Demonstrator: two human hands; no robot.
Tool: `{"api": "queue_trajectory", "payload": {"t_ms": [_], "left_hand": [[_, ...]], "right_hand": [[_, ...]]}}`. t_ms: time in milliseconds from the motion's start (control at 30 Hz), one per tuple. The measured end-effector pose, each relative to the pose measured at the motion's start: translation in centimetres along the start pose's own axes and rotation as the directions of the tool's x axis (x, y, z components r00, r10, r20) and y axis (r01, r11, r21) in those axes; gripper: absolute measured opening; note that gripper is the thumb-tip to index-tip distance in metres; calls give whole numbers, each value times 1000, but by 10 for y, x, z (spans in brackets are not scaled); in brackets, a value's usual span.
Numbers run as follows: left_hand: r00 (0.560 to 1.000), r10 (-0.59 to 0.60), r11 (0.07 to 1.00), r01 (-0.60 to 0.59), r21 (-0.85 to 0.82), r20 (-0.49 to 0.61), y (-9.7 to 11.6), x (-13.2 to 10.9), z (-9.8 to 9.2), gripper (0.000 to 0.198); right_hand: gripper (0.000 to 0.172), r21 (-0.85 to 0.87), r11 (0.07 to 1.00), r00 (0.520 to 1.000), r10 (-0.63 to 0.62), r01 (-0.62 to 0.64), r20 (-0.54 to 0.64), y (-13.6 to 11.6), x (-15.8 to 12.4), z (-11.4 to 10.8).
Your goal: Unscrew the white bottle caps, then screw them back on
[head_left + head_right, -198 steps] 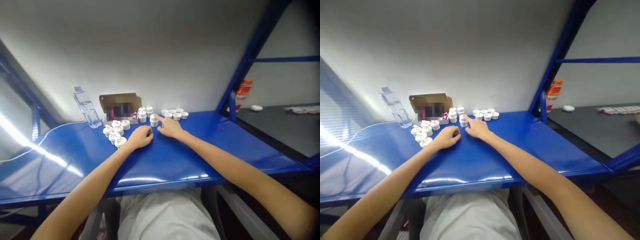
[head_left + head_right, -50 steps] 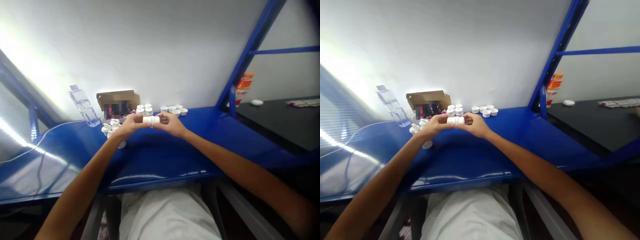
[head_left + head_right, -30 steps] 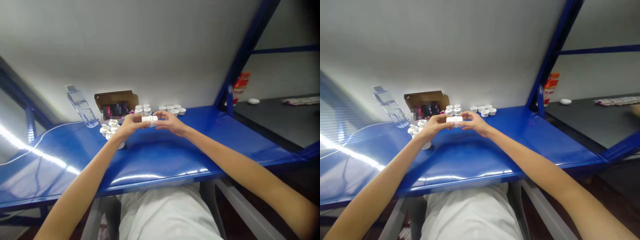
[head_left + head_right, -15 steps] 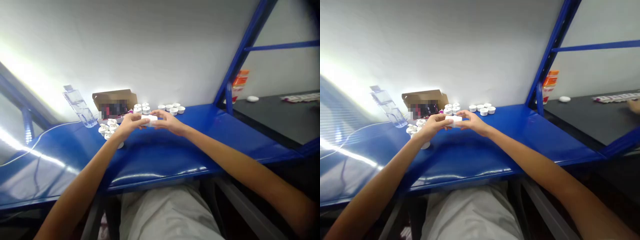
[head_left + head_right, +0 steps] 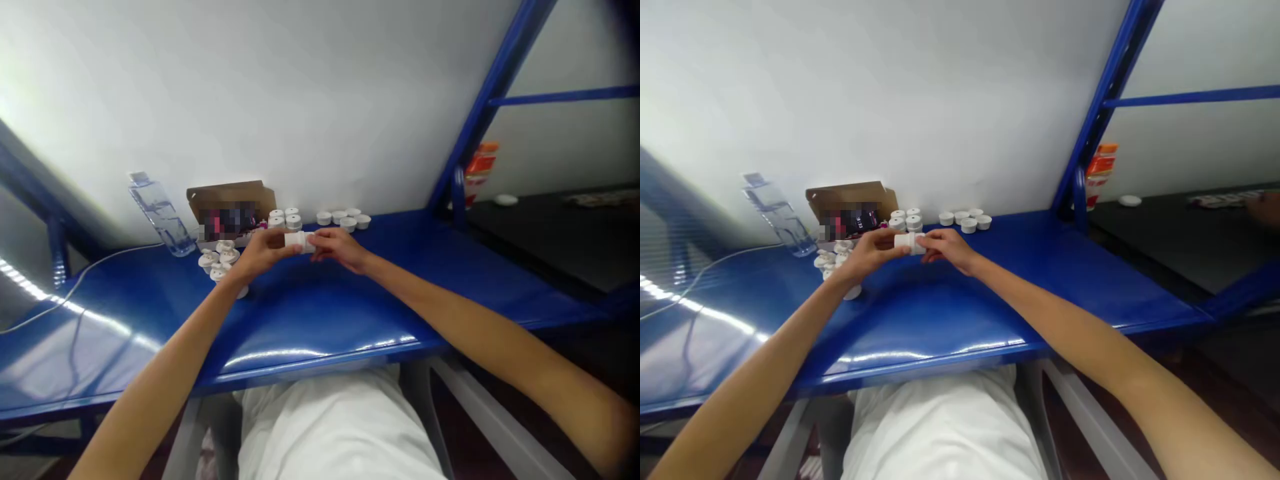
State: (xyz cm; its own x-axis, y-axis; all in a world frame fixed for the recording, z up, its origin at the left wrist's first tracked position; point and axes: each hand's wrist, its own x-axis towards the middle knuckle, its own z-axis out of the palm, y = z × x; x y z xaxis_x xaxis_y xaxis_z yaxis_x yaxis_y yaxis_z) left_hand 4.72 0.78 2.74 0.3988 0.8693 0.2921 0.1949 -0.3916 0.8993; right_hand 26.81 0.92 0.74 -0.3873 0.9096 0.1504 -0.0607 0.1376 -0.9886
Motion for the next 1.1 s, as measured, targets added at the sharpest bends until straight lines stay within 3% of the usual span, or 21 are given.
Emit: {"api": "queue_trajectory", "payload": {"t_ms": [233, 433, 533, 600, 733, 933, 1033, 1100], "left_hand": [[994, 105, 969, -103, 224, 4, -15, -1, 8, 52], [968, 250, 879, -228, 419, 2, -9, -6, 16, 43], [965, 262, 815, -230, 532, 15, -9, -7, 19, 37], [968, 245, 759, -231, 609, 61, -13, -7, 20, 35], [967, 172, 698, -256, 669, 190, -22, -9, 21, 37], [952, 127, 661, -292, 692, 280, -22, -10, 24, 29], [949, 127, 648, -300, 700, 289, -21, -10, 24, 26], [947, 123, 637, -304, 708, 296, -21, -10, 25, 24]], "right_hand": [[30, -48, 999, 994, -13, 7, -112, 4, 5, -1], [36, -70, 997, 988, -20, 9, -150, 1, 6, -2], [37, -198, 980, 982, -62, 25, -181, 2, 5, -3], [38, -406, 910, 955, -189, 82, -230, 5, 6, -6], [38, -732, 668, 882, -418, 134, -219, 14, 9, -20], [33, -790, 607, 877, -421, 83, -232, 24, 18, -39], [34, -857, 513, 908, -380, 48, -176, 20, 15, -38], [38, -907, 419, 938, -297, -42, -181, 15, 12, -33]]}}
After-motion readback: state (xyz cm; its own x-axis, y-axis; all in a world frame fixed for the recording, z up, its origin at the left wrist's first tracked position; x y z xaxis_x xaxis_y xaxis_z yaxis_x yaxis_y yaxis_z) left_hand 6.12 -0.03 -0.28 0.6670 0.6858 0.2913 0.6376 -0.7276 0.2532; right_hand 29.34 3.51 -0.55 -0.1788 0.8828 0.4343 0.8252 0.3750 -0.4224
